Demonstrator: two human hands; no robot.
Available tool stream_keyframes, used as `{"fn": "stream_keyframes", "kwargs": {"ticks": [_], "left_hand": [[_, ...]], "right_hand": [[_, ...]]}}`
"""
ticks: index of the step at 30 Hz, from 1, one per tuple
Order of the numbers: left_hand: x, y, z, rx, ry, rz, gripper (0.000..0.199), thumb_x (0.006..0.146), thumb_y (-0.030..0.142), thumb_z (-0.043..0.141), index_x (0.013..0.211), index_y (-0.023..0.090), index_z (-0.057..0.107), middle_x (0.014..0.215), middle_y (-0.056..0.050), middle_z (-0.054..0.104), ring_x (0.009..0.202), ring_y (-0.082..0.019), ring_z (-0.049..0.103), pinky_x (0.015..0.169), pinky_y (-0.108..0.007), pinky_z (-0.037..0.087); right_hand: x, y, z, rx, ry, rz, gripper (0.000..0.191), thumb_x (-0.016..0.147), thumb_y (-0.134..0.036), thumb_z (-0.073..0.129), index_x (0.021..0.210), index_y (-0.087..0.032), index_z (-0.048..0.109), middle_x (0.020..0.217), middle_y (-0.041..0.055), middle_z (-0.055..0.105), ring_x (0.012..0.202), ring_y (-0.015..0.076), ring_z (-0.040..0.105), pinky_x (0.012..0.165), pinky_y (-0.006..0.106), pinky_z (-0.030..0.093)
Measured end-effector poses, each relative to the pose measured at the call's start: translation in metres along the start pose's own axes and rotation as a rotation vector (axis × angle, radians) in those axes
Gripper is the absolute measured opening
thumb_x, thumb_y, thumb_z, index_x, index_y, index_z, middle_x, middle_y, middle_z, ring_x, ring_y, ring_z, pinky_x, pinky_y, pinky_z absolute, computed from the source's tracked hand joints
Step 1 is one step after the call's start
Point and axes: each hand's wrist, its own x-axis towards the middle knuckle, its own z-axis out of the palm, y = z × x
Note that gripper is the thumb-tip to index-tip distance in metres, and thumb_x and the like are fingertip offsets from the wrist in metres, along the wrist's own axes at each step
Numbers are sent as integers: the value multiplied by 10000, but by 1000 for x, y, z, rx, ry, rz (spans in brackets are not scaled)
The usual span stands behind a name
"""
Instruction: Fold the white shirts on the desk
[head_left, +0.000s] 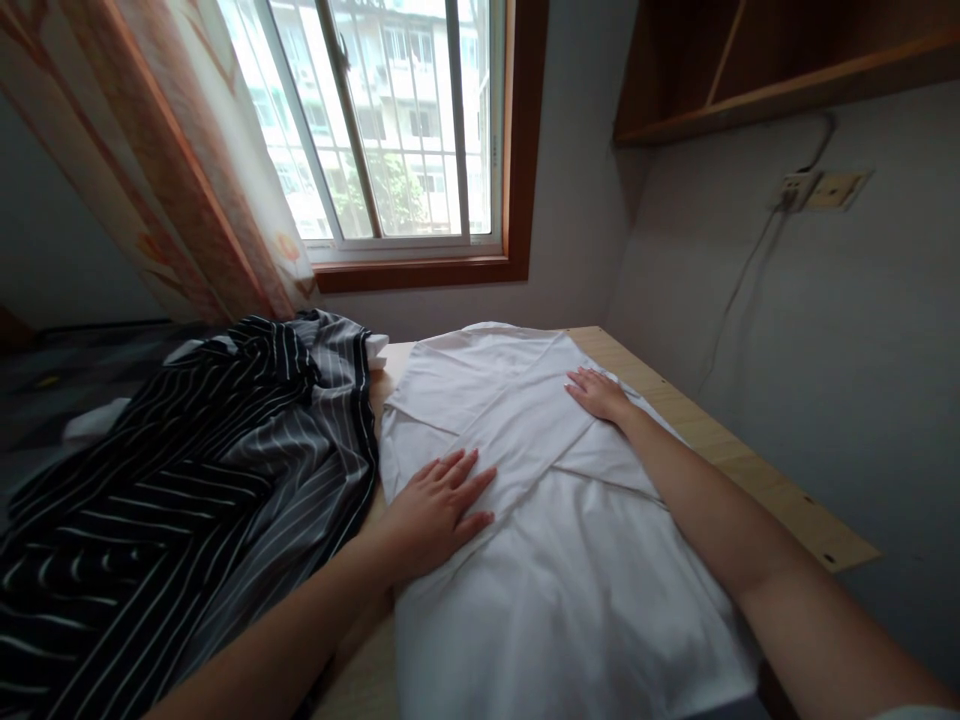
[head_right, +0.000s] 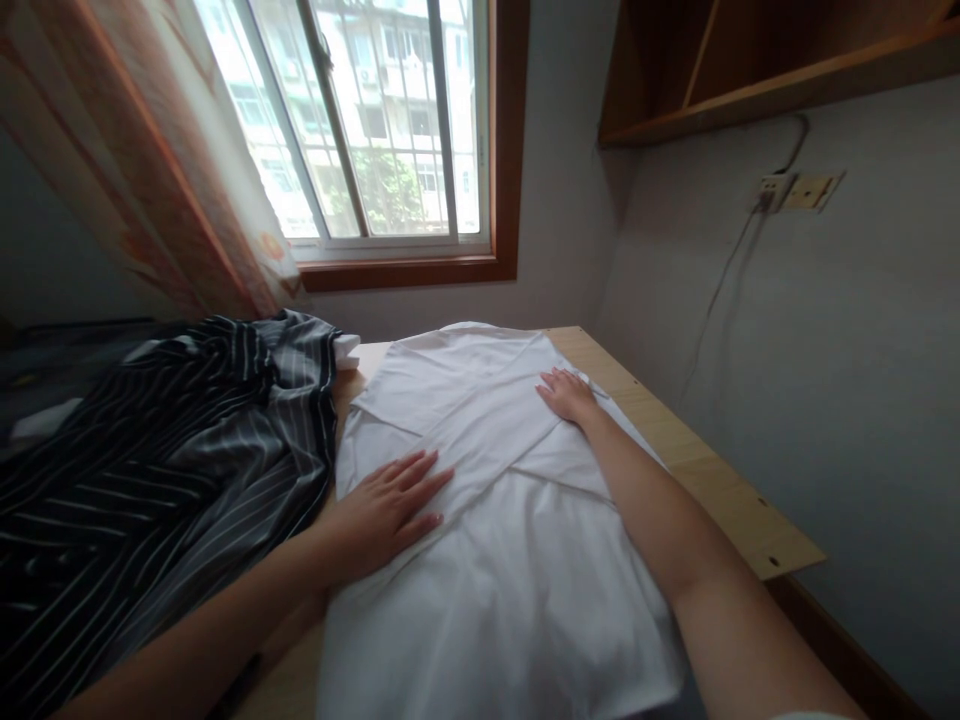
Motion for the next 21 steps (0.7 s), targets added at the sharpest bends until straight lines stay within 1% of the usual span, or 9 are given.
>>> {"fn": "stream_keyframes", "kwargs": {"ticks": [3, 6, 8, 10, 13, 15, 16, 18, 21], "left_hand": [[-7, 3, 5, 16, 35, -49, 618, 983, 573, 306, 1500, 246, 398, 1584, -110, 300, 1477, -298, 240, 1187, -473, 241], [-9, 1, 11, -13, 49, -40, 639, 981, 566, 317, 1514, 217, 369, 1588, -113, 281, 1481, -303, 221, 1187, -471, 244], [-5, -5, 11, -42, 39, -22, 683, 973, 587, 326, 1537, 201, 311, 1596, -114, 253, 1488, -290, 203, 1188, -458, 247], [1, -12, 9, -67, 34, -15, 708, 969, 593, 332, 1542, 180, 292, 1600, -113, 243, 1492, -272, 193, 1196, -441, 238], [12, -20, 7, -79, 55, -17, 670, 976, 572, 334, 1514, 173, 359, 1593, -108, 267, 1489, -258, 209, 1204, -435, 227], [19, -21, 8, -66, 91, -26, 629, 982, 544, 339, 1496, 186, 395, 1586, -99, 289, 1485, -251, 227, 1206, -437, 227], [21, -20, 9, -56, 113, -35, 613, 984, 529, 341, 1490, 189, 405, 1584, -97, 297, 1483, -249, 235, 1206, -437, 227], [24, -17, 12, -36, 148, -57, 592, 987, 504, 346, 1480, 187, 423, 1578, -98, 314, 1478, -246, 248, 1208, -435, 226], [26, -14, 14, -31, 183, -67, 577, 983, 493, 357, 1461, 184, 452, 1565, -100, 347, 1472, -246, 268, 1208, -436, 233]], "right_hand": [[6, 11, 3, 6, 34, -39, 525, 1009, -424, 358, 1458, -176, 472, 1546, 111, 388, 1439, 233, 324, 1186, 357, 205], [12, 14, 6, 1, 44, -59, 505, 1014, -389, 352, 1443, -161, 490, 1533, 113, 409, 1430, 223, 342, 1183, 336, 213], [16, 15, 6, -12, 42, -48, 504, 1020, -378, 340, 1453, -161, 478, 1537, 113, 402, 1430, 225, 342, 1184, 342, 210], [20, 16, 5, -35, 33, -32, 504, 1027, -370, 322, 1466, -164, 458, 1543, 115, 392, 1432, 228, 340, 1184, 351, 208], [26, 17, 2, -68, 21, -26, 503, 1033, -358, 313, 1472, -152, 446, 1539, 128, 393, 1425, 223, 350, 1176, 348, 221], [30, 17, -3, -79, 24, -29, 495, 1032, -346, 321, 1460, -138, 458, 1522, 142, 418, 1409, 217, 374, 1166, 339, 238], [32, 15, -6, -81, 31, -28, 487, 1030, -340, 332, 1446, -132, 476, 1511, 150, 430, 1404, 220, 381, 1164, 345, 241], [34, 7, -13, -106, 55, -26, 454, 1018, -333, 376, 1395, -136, 535, 1507, 162, 431, 1413, 246, 363, 1172, 394, 221], [25, -21, -22, -148, 109, -68, 412, 987, -347, 459, 1334, -165, 586, 1536, 151, 390, 1443, 281, 301, 1179, 495, 169]]}}
